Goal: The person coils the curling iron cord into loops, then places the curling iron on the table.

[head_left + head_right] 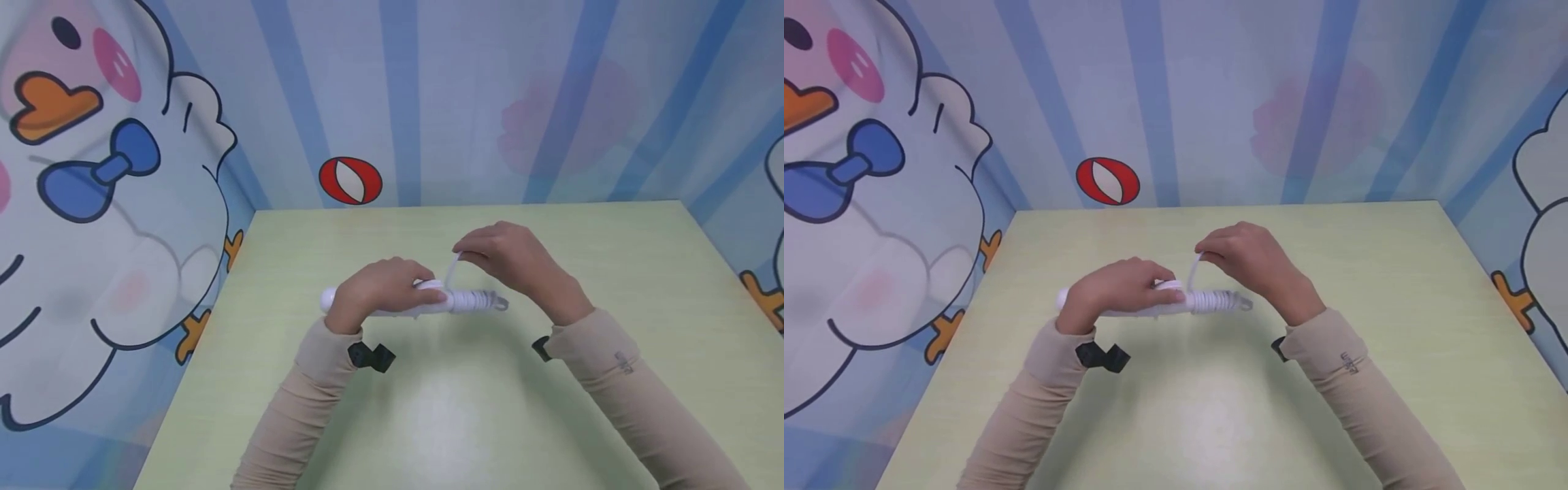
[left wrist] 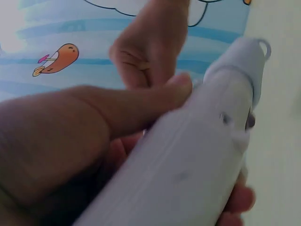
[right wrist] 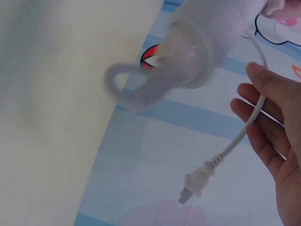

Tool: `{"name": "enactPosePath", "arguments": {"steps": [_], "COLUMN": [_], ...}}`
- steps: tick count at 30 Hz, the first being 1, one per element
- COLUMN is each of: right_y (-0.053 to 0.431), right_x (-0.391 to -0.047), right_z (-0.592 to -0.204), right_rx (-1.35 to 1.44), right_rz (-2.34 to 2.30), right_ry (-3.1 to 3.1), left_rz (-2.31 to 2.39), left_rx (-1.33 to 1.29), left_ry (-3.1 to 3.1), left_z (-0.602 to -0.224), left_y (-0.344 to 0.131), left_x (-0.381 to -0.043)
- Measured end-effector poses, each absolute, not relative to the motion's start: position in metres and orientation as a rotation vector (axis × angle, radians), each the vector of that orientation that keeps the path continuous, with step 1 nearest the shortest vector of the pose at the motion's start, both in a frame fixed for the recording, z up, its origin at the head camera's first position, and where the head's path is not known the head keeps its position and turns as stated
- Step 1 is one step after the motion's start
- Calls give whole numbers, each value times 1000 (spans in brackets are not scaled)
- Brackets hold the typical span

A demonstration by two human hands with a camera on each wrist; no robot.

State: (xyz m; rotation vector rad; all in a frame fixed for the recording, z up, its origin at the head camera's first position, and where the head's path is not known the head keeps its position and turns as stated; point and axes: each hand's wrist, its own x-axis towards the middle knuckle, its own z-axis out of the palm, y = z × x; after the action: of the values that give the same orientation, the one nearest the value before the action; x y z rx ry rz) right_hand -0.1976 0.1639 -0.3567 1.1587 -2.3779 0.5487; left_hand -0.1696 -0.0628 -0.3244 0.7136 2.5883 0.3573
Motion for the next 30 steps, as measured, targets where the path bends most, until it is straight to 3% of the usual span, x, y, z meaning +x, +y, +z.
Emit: {"name": "enactPosePath", "arguments": {"steps": [15,30], "right_y": [150,143], "right_x": [-191,-183], "right_z": [-368,-379], "right_rx": [959,764], "right_rz": [475,858], "right_ry": [-2501,-2655], "left_rz": [376,761], "left_rx": [370,339], "left_ry": [2903,2928], "left_z": [-356,-353], "left_y": [-53,-68], "left_x": [-183,-195]}}
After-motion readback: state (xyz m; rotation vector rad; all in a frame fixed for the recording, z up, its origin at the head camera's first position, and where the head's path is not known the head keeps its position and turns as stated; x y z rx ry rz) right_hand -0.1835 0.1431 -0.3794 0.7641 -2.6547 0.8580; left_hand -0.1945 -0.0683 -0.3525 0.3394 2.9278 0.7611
